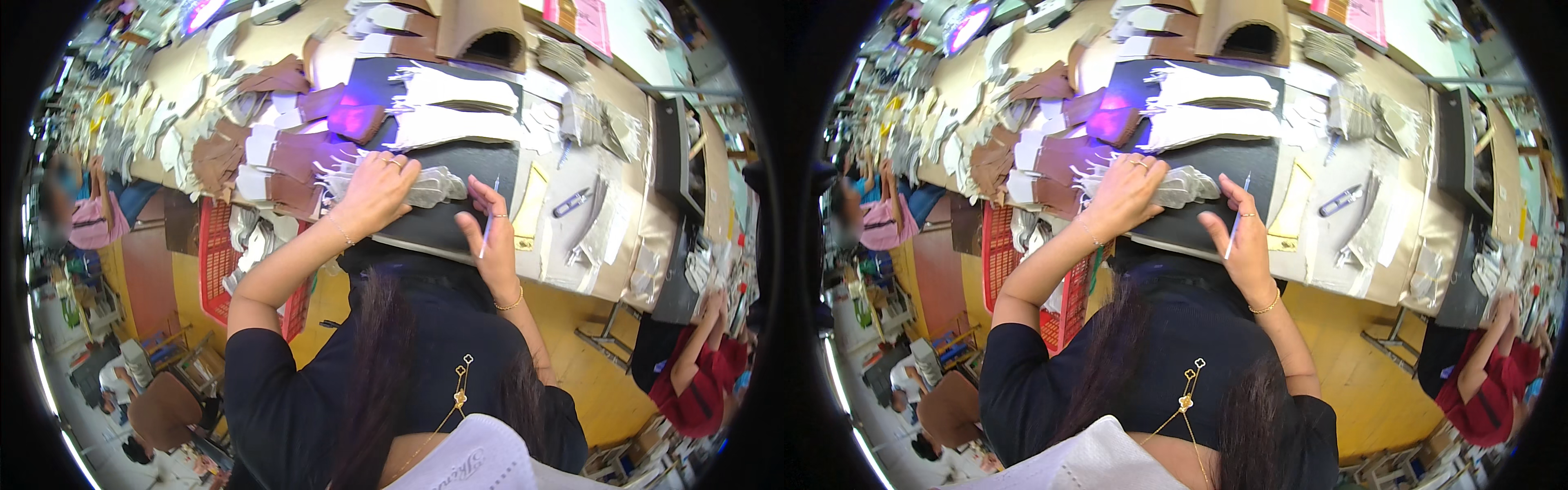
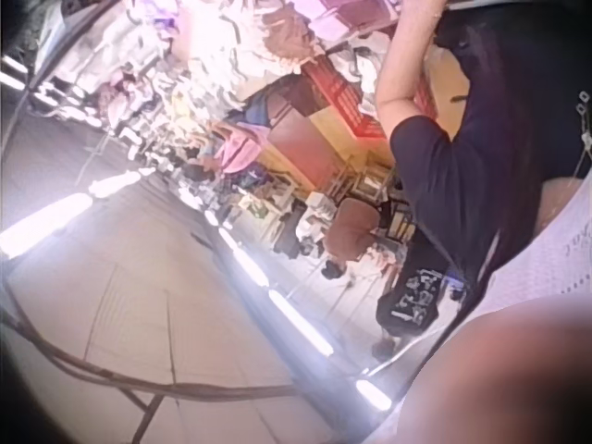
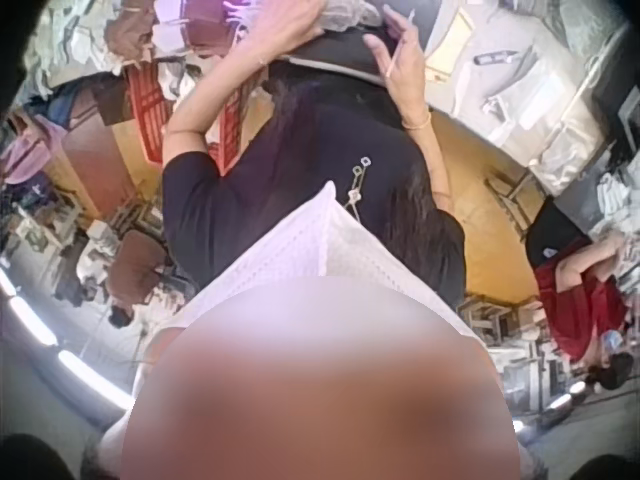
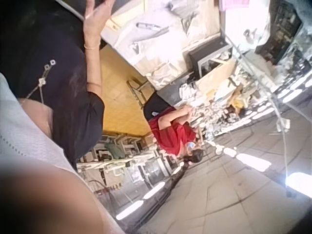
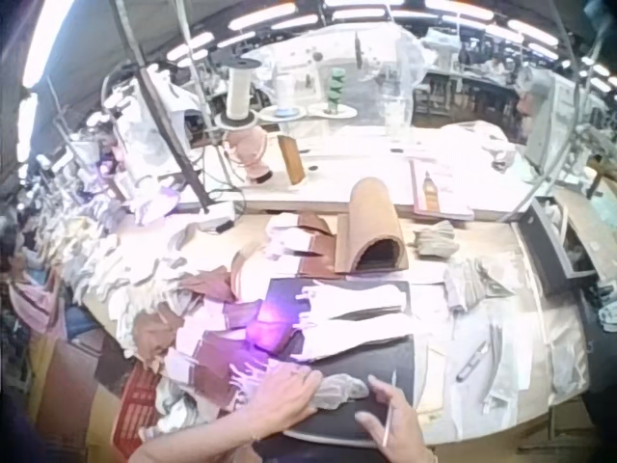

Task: The person repeatedly rubs small white fabric pieces with a yellow sponge on a black work surface. They handle the pieces one at a time, turning them over and rubbing different edges before stacking them on the table.

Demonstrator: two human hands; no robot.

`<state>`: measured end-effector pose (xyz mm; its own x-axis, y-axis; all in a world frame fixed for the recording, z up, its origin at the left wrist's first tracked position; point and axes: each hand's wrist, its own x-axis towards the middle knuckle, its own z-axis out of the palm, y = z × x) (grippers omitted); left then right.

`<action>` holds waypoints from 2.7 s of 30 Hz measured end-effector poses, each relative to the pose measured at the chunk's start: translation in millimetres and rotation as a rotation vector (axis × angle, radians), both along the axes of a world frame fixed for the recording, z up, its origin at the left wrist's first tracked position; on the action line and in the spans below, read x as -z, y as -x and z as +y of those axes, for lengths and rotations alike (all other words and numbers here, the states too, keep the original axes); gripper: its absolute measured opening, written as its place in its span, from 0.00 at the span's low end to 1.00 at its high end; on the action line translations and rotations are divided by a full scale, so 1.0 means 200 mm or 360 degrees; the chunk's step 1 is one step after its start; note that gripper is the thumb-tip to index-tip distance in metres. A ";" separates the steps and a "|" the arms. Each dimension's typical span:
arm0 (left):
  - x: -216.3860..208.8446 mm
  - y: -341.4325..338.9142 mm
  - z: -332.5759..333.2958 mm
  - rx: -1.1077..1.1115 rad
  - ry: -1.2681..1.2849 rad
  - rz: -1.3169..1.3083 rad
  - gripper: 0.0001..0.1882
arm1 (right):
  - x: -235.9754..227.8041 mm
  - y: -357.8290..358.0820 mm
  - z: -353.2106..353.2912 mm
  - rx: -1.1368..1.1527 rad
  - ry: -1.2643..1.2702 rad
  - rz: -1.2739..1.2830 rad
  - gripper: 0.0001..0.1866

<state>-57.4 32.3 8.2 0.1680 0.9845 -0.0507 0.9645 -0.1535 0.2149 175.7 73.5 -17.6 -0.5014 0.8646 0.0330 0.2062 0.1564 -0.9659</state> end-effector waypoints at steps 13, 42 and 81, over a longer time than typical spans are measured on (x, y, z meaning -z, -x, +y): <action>0.07 -0.02 -0.07 0.0060 -0.0174 -0.0040 0.36 | 0.01 0.22 0.13 -0.0370 -0.0623 -0.0595 0.36; -0.26 -0.22 -0.02 0.0243 -0.0240 0.0067 0.56 | 0.00 -0.15 0.23 -0.0426 -0.0789 -0.0144 0.28; -0.13 -0.66 0.53 -0.0021 0.1235 -0.1835 0.25 | 0.04 -0.92 0.49 0.1048 0.0139 -0.1450 0.43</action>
